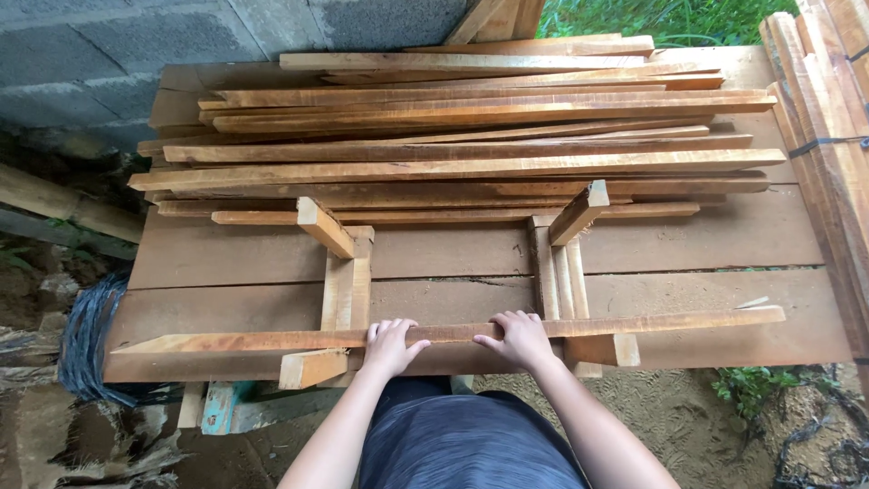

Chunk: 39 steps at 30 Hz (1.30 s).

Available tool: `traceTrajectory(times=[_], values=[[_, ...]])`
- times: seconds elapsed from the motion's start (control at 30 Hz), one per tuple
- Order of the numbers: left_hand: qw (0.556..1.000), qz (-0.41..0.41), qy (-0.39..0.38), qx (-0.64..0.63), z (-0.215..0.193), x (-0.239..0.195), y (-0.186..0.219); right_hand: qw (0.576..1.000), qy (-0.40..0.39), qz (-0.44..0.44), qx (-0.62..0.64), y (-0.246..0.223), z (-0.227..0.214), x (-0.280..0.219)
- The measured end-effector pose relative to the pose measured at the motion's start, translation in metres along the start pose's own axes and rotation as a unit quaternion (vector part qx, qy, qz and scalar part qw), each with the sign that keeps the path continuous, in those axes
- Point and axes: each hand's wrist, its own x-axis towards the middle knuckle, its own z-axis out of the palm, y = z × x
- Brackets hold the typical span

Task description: The person ties a bundle of wooden planks together using a black strap. They then lift the secured bundle and place it on a nearby pile of similar wood. The person proceeds to arrange and stack additional loose wooden planks on a wooden workbench, aligning them carefully.

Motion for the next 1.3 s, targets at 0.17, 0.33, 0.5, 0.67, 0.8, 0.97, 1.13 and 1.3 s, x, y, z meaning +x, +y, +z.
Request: traceTrajectory(times=[0.17,0.33,0.5,0.67,0.8,0.97,1.13,1.3], values=[[1.000,0.008,-0.013,0.013,0.002,0.001,-0.002,1.000,-0.020,0.015,-0.006,-0.004,0.000,-0.005],[1.000,-0.005,-0.006,0.019,-0.007,-0.006,0.008,1.000,-0.002,0.006,-0.002,0.000,0.004,-0.005],[0.999,0.005,0.009,0.030,0.002,-0.005,0.003,1.000,0.010,0.007,0.003,-0.002,0.000,-0.008],[0.998,-0.014,-0.051,0.025,-0.013,-0.003,0.006,1.000,-0.002,0.009,0.007,-0.001,0.001,-0.006],[0.999,-0.004,-0.043,0.027,-0.004,-0.001,0.000,1.000,-0.015,0.014,0.005,-0.003,0.002,-0.005],[0.999,-0.010,-0.026,0.037,-0.007,-0.002,0.006,1.000,0.005,-0.007,-0.015,0.001,0.007,-0.004],[0.998,-0.016,-0.035,0.053,-0.021,-0.008,0.022,1.000,-0.008,-0.001,-0.020,-0.011,0.001,-0.009],[1.000,0.011,-0.012,-0.002,-0.014,-0.010,0.013,0.996,0.081,-0.033,-0.018,-0.019,0.006,-0.018]])
